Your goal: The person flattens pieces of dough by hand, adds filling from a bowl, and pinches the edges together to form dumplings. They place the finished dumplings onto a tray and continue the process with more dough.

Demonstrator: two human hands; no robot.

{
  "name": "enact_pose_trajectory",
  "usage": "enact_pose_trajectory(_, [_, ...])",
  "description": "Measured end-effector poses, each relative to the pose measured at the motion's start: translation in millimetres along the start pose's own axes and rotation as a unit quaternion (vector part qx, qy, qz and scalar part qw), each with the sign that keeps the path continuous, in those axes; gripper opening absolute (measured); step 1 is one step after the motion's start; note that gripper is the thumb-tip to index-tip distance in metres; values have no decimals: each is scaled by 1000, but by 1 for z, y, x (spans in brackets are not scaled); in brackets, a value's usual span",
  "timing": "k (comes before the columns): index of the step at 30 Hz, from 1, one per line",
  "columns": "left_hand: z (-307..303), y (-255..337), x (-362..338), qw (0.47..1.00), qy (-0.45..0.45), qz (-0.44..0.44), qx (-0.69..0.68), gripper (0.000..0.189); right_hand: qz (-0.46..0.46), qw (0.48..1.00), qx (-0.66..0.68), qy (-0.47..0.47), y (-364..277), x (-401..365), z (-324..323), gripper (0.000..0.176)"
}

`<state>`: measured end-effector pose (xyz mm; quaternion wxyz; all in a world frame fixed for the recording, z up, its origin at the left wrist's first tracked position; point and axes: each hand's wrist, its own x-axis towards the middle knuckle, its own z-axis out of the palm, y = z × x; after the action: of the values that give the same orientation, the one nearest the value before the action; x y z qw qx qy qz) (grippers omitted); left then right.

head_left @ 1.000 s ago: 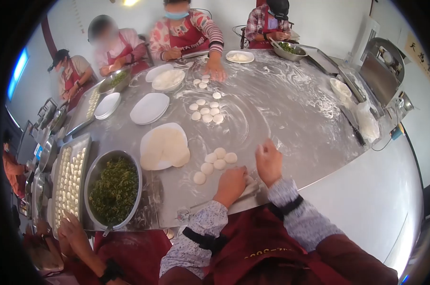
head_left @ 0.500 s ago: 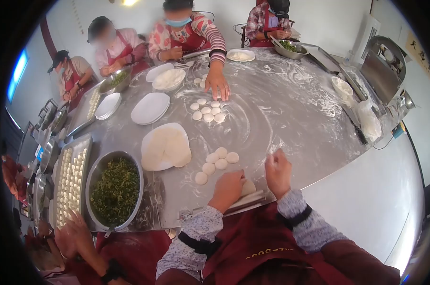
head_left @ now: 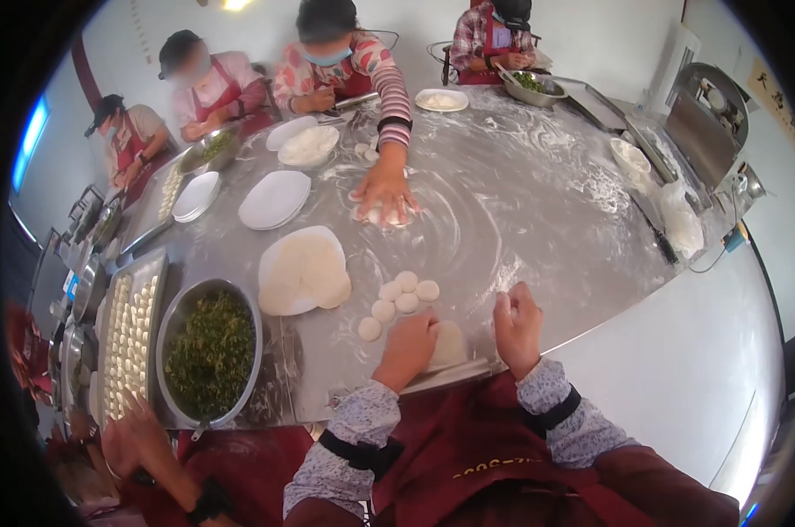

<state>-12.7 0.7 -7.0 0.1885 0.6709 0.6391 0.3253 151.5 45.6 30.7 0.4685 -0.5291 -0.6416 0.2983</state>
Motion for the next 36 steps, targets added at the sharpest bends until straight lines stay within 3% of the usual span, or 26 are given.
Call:
enact_pose_trajectory(2, [-6, 9, -3, 999, -23, -45, -20, 10, -62, 996, -56, 16, 0, 9, 7, 16])
enact_pose_trajectory(3, [0, 10, -2, 999, -19, -21, -28, 10, -99, 994, -48, 30, -3, 20, 19, 15])
enact_pose_trajectory(8, [10, 20, 12, 997, 23, -55, -40, 11, -77, 997, -27, 12, -8, 41, 44, 16])
enact_pose_trajectory(11, [10, 10, 9, 1000, -9, 12, 0, 12, -63, 997, -45, 14, -3, 16, 15, 15])
enact_pose_trajectory(14, [0, 1, 3, 999, -31, -5, -18, 12, -53, 998, -39, 16, -7, 7, 4, 14])
enact_pose_trajectory(16, [-7, 12, -4, 994, -43, -66, -69, 11, -45, 998, -36, 20, -4, 7, 7, 14])
enact_pose_trajectory(22, [9, 22, 12, 996, 18, -39, -83, 11, -89, 996, -12, 14, -10, 45, 49, 14])
enact_pose_trajectory(24, [7, 17, 12, 998, -45, 39, 1, 11, -56, 995, -75, 27, -9, 30, 30, 14])
enact_pose_trajectory(29, [-3, 6, -2, 999, -30, -32, -26, 13, -30, 999, -42, 10, -4, 4, 2, 14])
enact_pose_trajectory(31, [1, 12, -6, 999, -13, -25, -43, 13, -75, 996, -34, 27, -5, 17, 17, 15])
enact_pose_trajectory(36, [12, 23, 9, 998, 37, -55, -12, 14, -75, 996, -47, 6, -8, 46, 49, 17])
